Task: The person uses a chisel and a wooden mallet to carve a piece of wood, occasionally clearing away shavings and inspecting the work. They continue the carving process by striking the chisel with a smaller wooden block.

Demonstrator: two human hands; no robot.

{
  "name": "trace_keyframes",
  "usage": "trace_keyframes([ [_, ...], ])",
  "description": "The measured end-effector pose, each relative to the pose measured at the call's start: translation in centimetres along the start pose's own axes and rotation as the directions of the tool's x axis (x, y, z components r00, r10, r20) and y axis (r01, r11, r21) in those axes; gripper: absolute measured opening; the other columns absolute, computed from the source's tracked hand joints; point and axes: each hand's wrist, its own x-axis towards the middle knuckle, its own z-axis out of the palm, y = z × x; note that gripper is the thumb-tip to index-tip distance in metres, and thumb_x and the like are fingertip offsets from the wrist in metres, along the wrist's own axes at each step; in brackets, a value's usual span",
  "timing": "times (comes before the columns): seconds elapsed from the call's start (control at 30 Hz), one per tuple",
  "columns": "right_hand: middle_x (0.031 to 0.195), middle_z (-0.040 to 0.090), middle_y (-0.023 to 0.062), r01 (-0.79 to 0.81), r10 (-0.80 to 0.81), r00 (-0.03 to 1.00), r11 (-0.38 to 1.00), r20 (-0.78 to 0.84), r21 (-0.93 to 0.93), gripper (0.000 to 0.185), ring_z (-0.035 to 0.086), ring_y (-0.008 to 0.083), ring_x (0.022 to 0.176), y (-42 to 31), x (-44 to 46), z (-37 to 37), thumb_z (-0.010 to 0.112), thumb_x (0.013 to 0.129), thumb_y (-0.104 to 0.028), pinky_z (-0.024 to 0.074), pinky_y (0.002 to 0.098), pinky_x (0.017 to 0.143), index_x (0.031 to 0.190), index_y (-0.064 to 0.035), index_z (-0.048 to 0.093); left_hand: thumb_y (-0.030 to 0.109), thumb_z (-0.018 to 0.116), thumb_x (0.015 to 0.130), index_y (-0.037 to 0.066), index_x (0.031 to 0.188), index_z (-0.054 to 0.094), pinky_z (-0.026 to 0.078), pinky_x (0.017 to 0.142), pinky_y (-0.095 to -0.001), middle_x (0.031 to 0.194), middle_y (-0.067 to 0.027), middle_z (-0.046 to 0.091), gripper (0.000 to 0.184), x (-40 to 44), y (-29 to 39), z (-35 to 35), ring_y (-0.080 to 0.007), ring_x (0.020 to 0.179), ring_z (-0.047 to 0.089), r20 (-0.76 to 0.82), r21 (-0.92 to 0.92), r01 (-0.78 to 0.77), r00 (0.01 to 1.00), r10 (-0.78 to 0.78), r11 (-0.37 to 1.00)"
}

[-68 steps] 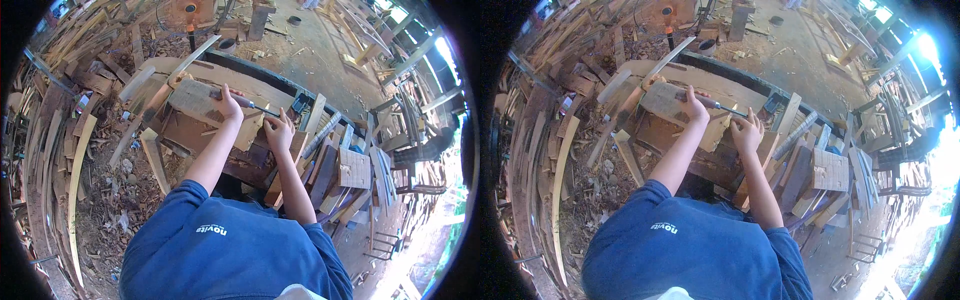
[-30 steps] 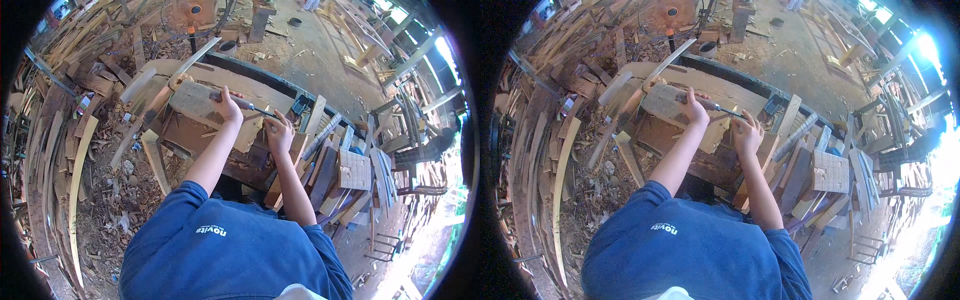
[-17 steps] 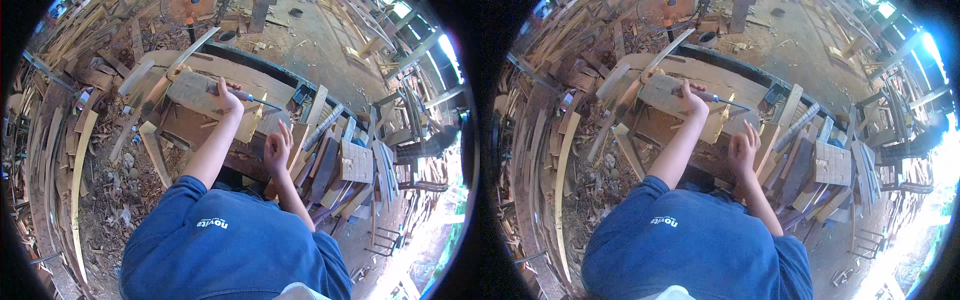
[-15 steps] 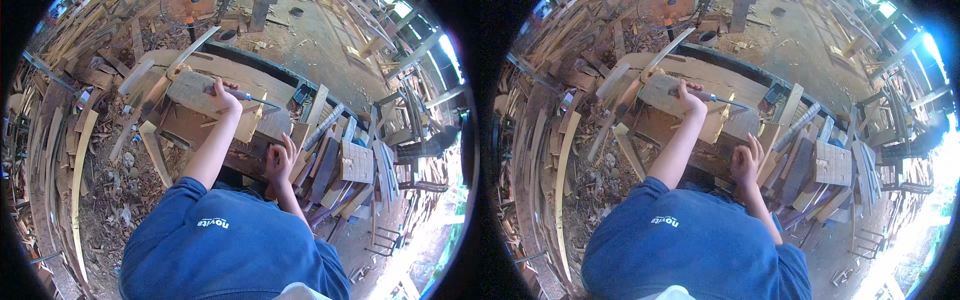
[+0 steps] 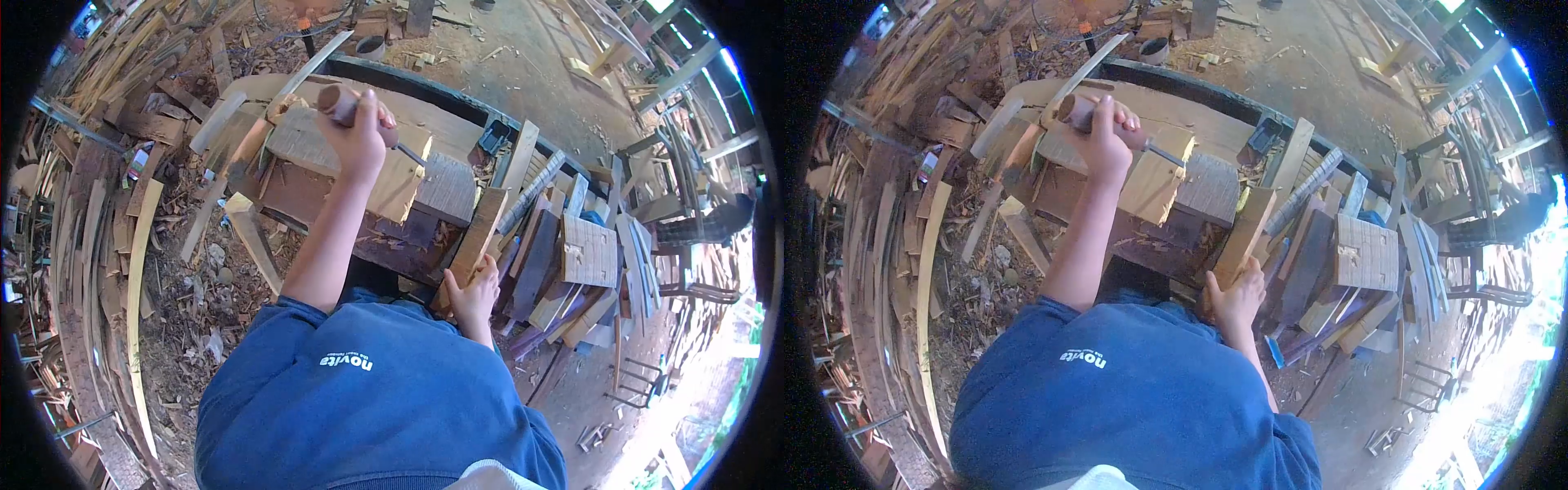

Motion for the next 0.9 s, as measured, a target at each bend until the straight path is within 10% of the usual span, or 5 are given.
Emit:
trace_keyframes([
  [0.3,0.127,0.045,0.0282,-0.001,-0.011,0.991,0.996,0.132,0.084,0.090,0.052,0.0466,0.113,-0.3,-0.3,-0.9,0.075,0.078,-0.028,0.0471,0.0502,0.094,0.144,-0.0068,0.019,-0.004,0.054,0.089,0.007,0.091,0.046,0.046,0.047,-0.0298,0.063,-0.0038,0.052,0.014,-1.7,0.3,3.1,-0.0123,0.050,0.052,0.369,0.383,-0.267,0.922,0.118,0.884],
  [0.9,0.135,0.042,0.0265,-0.130,0.106,0.963,0.988,0.247,0.086,0.085,0.058,0.0478,0.107,-0.2,0.0,-1.7,0.073,0.080,-0.034,0.0496,0.0520,0.089,0.143,-0.0108,0.020,-0.004,0.053,0.088,0.006,0.087,0.045,0.046,0.045,-0.0270,0.063,-0.0027,0.051,0.013,-2.1,-0.6,4.5,-0.0103,0.047,0.052,0.398,0.375,-0.304,0.906,0.144,0.876],
])
